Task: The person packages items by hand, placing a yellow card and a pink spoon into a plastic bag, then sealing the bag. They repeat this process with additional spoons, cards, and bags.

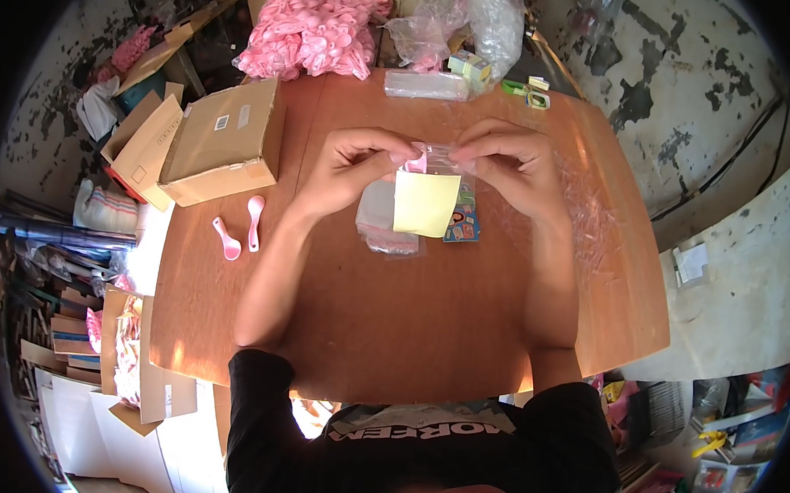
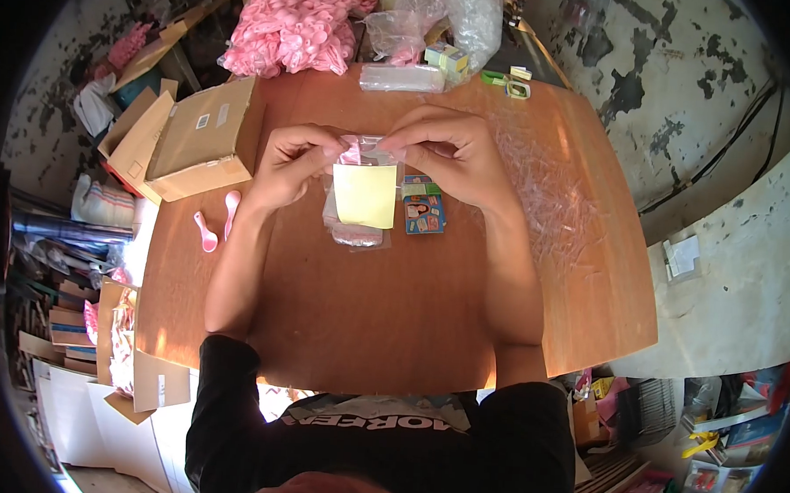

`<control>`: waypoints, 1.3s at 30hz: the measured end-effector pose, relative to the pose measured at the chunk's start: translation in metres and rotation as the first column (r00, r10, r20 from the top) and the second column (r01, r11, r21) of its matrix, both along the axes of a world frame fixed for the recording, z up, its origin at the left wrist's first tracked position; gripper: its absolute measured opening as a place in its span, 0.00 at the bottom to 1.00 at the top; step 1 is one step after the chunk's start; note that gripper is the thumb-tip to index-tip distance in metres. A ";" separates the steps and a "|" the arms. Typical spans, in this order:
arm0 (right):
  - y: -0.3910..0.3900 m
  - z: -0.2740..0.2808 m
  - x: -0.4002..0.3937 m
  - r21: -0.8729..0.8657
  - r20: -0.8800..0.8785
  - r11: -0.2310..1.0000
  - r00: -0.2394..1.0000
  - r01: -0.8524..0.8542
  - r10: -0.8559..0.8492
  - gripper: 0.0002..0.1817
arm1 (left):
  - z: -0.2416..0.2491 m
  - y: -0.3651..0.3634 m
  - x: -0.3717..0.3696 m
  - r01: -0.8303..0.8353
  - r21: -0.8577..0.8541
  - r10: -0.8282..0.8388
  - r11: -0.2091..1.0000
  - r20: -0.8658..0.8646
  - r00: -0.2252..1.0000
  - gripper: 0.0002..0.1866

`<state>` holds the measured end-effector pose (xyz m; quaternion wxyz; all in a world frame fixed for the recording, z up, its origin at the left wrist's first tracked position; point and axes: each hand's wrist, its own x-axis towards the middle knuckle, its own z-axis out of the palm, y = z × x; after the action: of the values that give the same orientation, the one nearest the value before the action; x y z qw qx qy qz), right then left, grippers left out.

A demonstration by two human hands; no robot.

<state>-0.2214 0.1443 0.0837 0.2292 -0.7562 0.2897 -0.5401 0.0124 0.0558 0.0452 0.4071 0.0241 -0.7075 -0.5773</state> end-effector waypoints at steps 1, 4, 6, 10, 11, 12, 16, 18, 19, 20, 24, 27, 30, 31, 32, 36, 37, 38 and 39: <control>0.001 0.001 -0.001 -0.024 -0.038 1.000 0.999 -0.010 0.009 0.08 | 0.000 0.000 0.000 0.024 -0.007 -0.024 1.000 -0.021 0.999 0.09; 0.003 0.001 -0.004 0.020 -0.082 1.000 0.997 -0.008 0.010 0.09 | 0.000 0.001 -0.002 0.174 0.071 -0.164 0.982 -0.121 0.979 0.09; 0.007 0.003 -0.002 0.069 0.027 0.994 0.996 -0.084 0.082 0.09 | -0.002 -0.001 -0.001 0.181 0.121 -0.166 0.976 -0.123 0.978 0.08; 0.004 -0.004 0.007 0.011 0.102 0.997 0.992 -0.076 0.074 0.12 | 0.006 0.013 -0.004 -0.033 -0.055 0.032 0.998 -0.019 0.999 0.09; 0.003 -0.006 0.007 0.009 0.108 0.997 0.991 -0.079 0.077 0.12 | 0.009 0.017 -0.006 -0.069 -0.030 0.070 0.997 0.017 0.997 0.13; 0.002 -0.007 0.008 -0.053 -0.020 0.999 1.000 -0.001 0.000 0.15 | 0.010 0.018 -0.004 -0.073 -0.032 0.073 0.997 0.021 0.997 0.13; 0.009 -0.002 0.021 -0.020 -0.178 0.997 0.981 0.075 -0.078 0.27 | 0.026 0.031 0.032 -0.283 -0.100 0.299 0.954 0.236 0.925 0.15; 0.007 -0.004 0.020 -0.004 -0.066 0.999 0.997 -0.037 0.037 0.29 | 0.055 0.072 0.072 -0.511 -0.112 0.497 0.852 0.482 0.722 0.17; 0.007 -0.003 0.016 0.068 -0.046 0.998 0.999 -0.012 0.015 0.28 | 0.038 0.081 0.106 -0.459 -0.234 0.511 0.857 0.274 0.815 0.16; 0.007 -0.003 0.011 0.145 -0.028 0.989 1.000 0.013 -0.009 0.26 | 0.048 0.107 0.134 -0.451 -0.458 0.588 0.766 0.214 0.780 0.16; -0.017 -0.021 0.001 0.328 -0.163 0.942 0.986 0.076 -0.023 0.17 | 0.029 0.232 0.241 -0.782 -0.585 0.962 0.215 -0.011 0.273 0.12; -0.039 -0.048 0.013 0.316 -0.334 0.943 0.943 0.106 0.006 0.11 | -0.043 0.302 0.308 -0.759 -0.643 0.874 0.103 0.422 -0.240 0.13; -0.050 -0.077 0.036 0.313 -0.498 0.937 0.867 0.152 0.026 0.10 | -0.161 0.352 0.341 -0.925 -0.273 0.421 0.265 0.896 -0.144 0.26; -0.056 -0.095 0.043 0.269 -0.583 0.935 0.812 0.232 -0.033 0.09 | -0.182 0.364 0.339 -0.856 -0.321 0.334 0.406 0.924 -0.188 0.31; -0.060 -0.112 0.049 0.215 -0.660 0.926 0.745 0.309 -0.095 0.09 | -0.151 0.348 0.298 -0.931 -0.169 0.206 0.323 0.973 -0.105 0.25; -0.069 -0.141 0.061 0.143 -0.728 0.926 0.671 0.348 -0.140 0.08 | -0.055 0.280 0.242 -0.657 0.058 0.486 0.752 0.624 0.612 0.11; -0.069 -0.140 0.062 0.157 -0.734 0.919 0.665 0.361 -0.136 0.07 | -0.039 0.256 0.224 -0.513 -0.021 0.457 0.858 0.486 0.745 0.08; -0.069 -0.138 0.063 0.170 -0.739 0.910 0.660 0.377 -0.135 0.07 | -0.018 0.221 0.202 -0.316 -0.177 0.363 0.932 0.453 0.815 0.07; -0.069 -0.138 0.062 0.165 -0.738 0.909 0.659 0.383 -0.143 0.07 | -0.005 0.196 0.188 -0.226 -0.278 0.344 0.933 0.514 0.786 0.08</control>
<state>-0.1595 0.0749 -0.0542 0.1320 -0.8091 0.5431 -0.1814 0.2007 0.2517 0.0398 0.2672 0.2563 -0.8375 -0.4019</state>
